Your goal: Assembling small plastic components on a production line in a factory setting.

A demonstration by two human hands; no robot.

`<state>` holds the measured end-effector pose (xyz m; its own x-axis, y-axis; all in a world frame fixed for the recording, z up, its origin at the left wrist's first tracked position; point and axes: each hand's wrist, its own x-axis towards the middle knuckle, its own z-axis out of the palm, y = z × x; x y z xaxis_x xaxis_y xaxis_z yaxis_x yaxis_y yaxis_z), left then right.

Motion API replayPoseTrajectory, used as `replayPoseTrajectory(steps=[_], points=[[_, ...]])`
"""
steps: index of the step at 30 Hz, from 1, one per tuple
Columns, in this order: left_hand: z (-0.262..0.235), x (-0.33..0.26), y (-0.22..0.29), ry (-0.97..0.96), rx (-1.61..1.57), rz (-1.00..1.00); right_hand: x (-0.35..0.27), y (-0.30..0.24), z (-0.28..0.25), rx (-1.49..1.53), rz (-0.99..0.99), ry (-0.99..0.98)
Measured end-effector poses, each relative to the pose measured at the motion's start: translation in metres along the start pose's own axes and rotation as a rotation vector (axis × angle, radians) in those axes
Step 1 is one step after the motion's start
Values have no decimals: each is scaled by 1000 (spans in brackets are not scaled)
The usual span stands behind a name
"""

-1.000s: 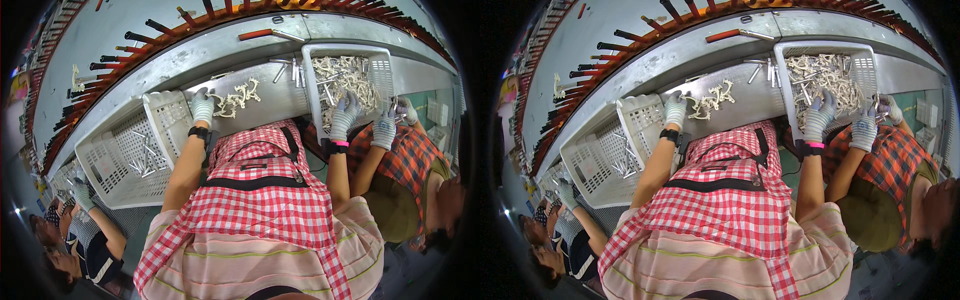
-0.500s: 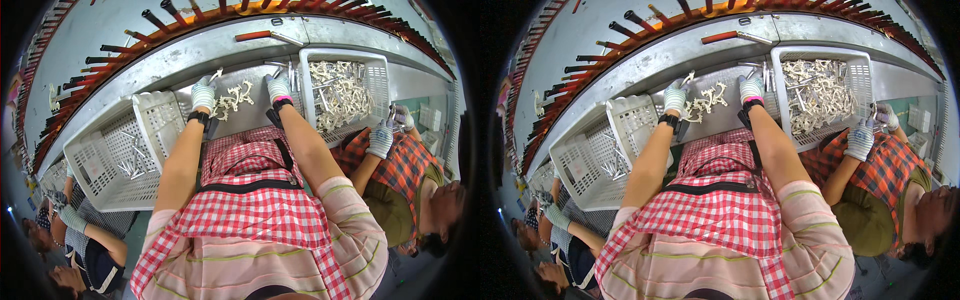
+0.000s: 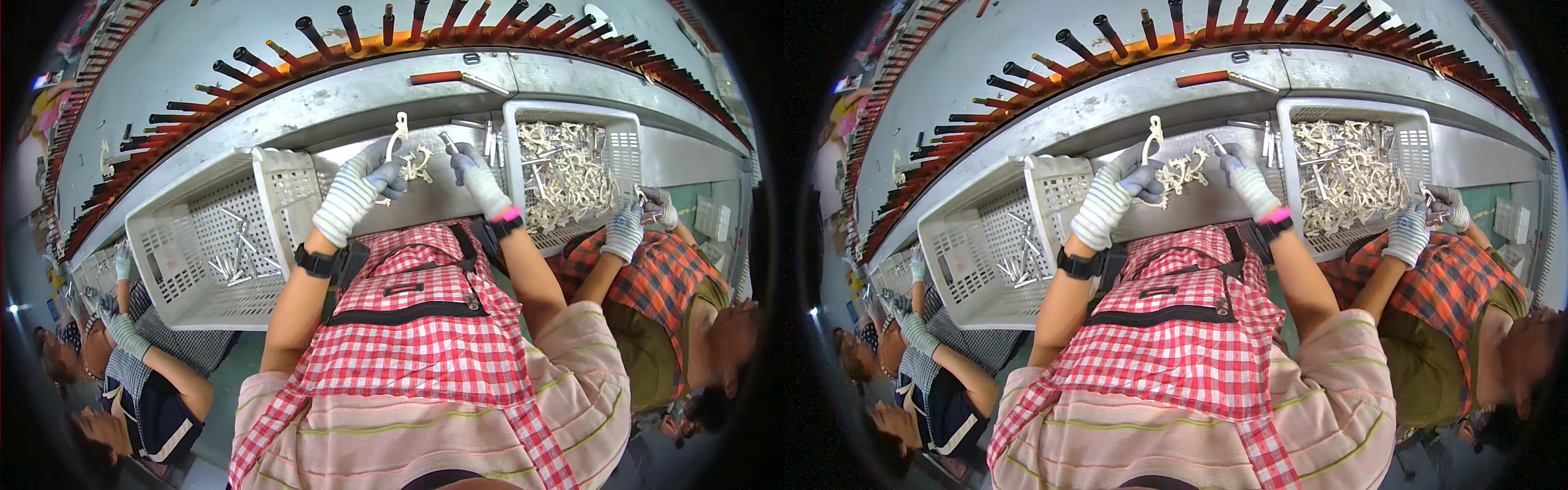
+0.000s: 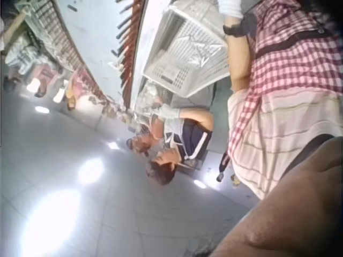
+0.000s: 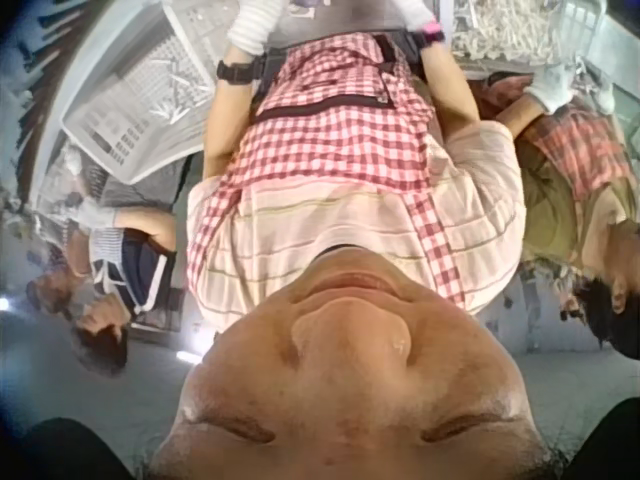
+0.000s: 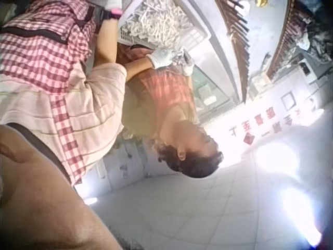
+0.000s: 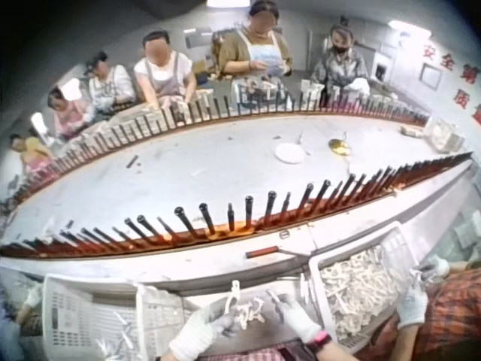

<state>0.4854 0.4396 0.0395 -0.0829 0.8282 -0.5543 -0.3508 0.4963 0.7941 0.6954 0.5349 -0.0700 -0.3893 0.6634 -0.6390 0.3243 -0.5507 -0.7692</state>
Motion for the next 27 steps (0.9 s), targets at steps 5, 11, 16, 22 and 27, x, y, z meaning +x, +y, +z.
replayPoseTrajectory(steps=[5,11,16,22,27], points=[[12,-42,40,-21,-2,100,-107,-74,16,-34,-348,-215],[23,-76,59,-45,-28,116,-127,-91,35,-86,-540,-200],[27,-84,60,-86,94,203,-132,-97,41,-124,-571,-224],[28,-92,65,-78,118,214,-136,-102,43,-204,-535,-196],[32,-96,65,-55,78,185,-138,-99,50,-181,-713,-76]])
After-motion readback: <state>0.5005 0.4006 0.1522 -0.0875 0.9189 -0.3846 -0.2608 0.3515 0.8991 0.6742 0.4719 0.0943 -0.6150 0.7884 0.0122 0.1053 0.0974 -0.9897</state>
